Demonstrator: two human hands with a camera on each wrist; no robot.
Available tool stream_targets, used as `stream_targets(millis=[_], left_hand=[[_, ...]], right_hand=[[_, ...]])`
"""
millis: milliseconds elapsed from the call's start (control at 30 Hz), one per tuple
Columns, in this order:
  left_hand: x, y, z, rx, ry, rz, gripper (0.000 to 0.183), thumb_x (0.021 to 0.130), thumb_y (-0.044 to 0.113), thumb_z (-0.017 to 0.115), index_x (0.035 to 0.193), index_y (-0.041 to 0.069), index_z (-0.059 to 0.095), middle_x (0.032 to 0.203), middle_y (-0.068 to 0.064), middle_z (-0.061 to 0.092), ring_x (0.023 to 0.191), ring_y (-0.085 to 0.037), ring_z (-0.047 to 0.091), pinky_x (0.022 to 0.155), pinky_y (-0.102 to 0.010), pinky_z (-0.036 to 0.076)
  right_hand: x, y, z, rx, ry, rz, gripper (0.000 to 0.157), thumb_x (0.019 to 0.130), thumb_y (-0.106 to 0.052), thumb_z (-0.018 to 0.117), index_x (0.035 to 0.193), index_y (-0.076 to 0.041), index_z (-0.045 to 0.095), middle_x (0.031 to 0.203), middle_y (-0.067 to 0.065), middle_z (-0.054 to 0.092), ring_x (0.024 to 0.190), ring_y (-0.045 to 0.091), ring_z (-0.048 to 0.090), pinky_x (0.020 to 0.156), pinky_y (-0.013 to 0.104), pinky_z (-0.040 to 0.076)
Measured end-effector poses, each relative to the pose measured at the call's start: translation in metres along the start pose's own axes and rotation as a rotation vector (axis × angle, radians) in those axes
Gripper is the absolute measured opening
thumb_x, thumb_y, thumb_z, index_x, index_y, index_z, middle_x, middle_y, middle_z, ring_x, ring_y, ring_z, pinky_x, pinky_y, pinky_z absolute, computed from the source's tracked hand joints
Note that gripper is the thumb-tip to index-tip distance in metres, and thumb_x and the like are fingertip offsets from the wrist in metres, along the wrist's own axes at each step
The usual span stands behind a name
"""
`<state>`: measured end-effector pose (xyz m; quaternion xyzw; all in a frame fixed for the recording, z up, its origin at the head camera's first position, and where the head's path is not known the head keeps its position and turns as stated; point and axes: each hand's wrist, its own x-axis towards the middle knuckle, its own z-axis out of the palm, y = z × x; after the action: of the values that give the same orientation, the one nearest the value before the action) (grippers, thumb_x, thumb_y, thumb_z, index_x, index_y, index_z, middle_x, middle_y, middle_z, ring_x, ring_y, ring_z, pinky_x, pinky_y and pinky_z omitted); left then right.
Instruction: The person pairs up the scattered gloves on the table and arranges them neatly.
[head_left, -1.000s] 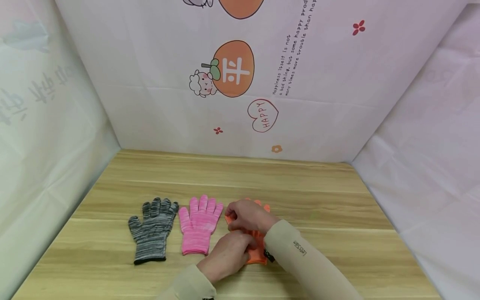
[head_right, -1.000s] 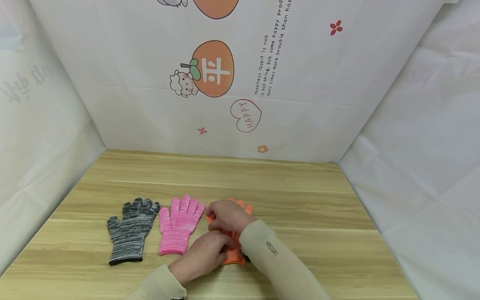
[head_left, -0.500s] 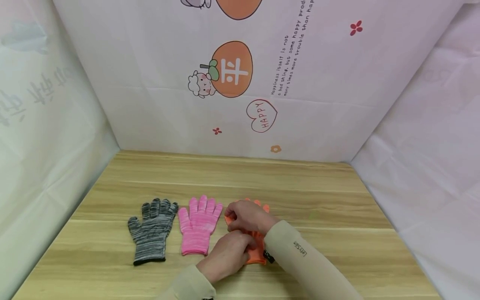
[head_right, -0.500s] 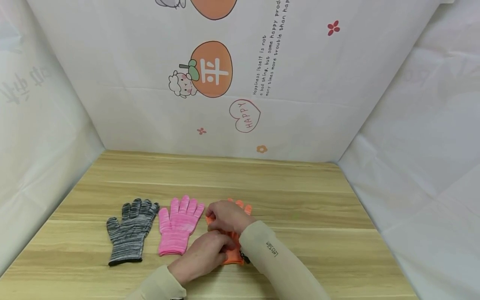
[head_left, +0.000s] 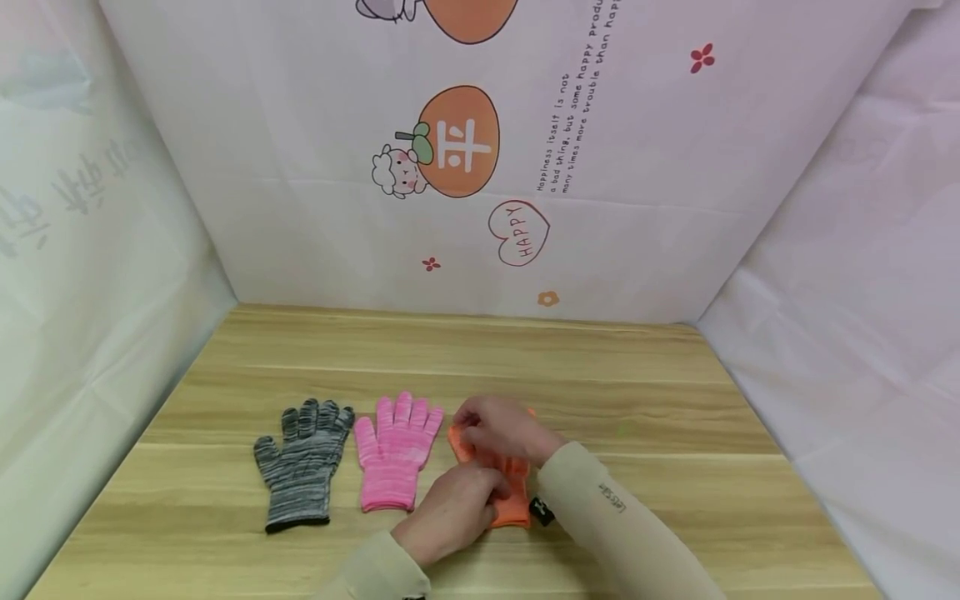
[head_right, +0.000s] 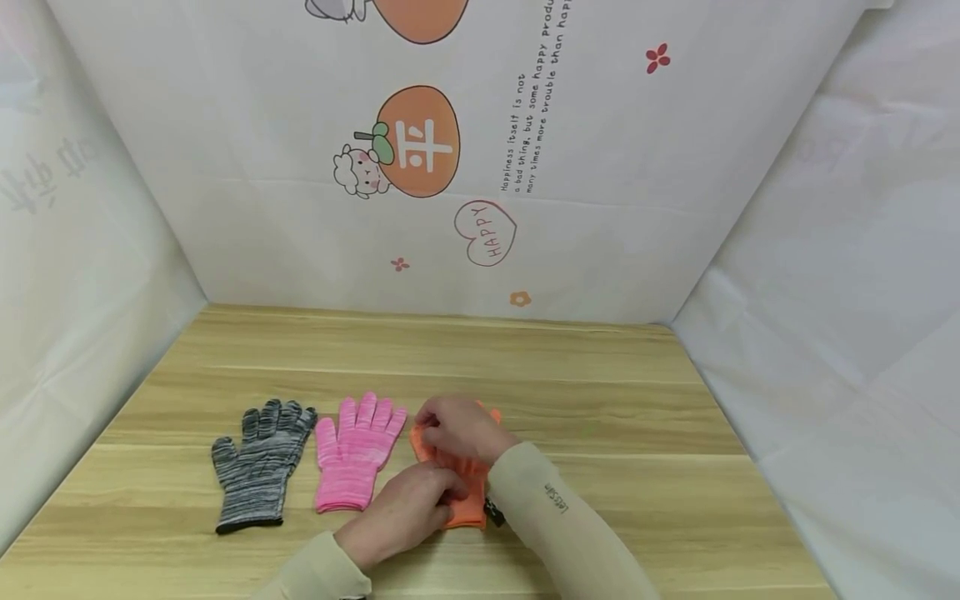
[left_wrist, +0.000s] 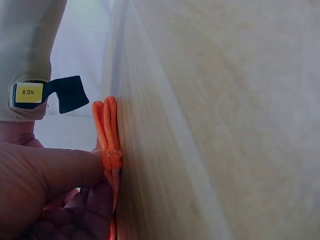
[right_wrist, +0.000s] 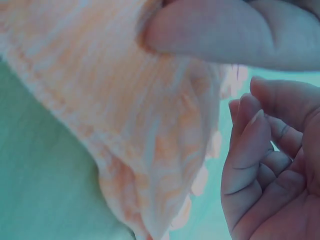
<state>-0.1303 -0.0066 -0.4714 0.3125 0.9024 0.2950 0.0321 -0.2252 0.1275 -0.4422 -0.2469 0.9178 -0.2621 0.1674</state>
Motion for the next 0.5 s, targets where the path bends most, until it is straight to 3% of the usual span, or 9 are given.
stream_targets(millis=[267, 500], left_hand=[[-0.001, 0.002, 0.001, 0.043, 0.005, -0.022, 0.02, 0.084, 0.003, 0.076, 0.098, 0.017, 0.08, 0.092, 0.009, 0.073, 0.088, -0.007, 0.065, 0.08, -0.026, 0.055], [-0.001, 0.002, 0.001, 0.024, 0.001, -0.03, 0.02, 0.086, 0.003, 0.075, 0.099, 0.017, 0.08, 0.093, 0.009, 0.073, 0.089, -0.007, 0.065, 0.08, -0.027, 0.055]], right_hand=[[-0.017, 0.012, -0.01, 0.022, 0.095, 0.024, 0.022, 0.101, -0.01, 0.061, 0.119, -0.006, 0.072, 0.115, 0.006, 0.073, 0.107, 0.022, 0.068, 0.095, 0.043, 0.056], [-0.041, 0.026, -0.013, 0.007, 0.101, 0.028, 0.017, 0.098, -0.005, 0.066, 0.113, -0.003, 0.072, 0.109, 0.008, 0.073, 0.101, 0.023, 0.069, 0.088, 0.044, 0.058]])
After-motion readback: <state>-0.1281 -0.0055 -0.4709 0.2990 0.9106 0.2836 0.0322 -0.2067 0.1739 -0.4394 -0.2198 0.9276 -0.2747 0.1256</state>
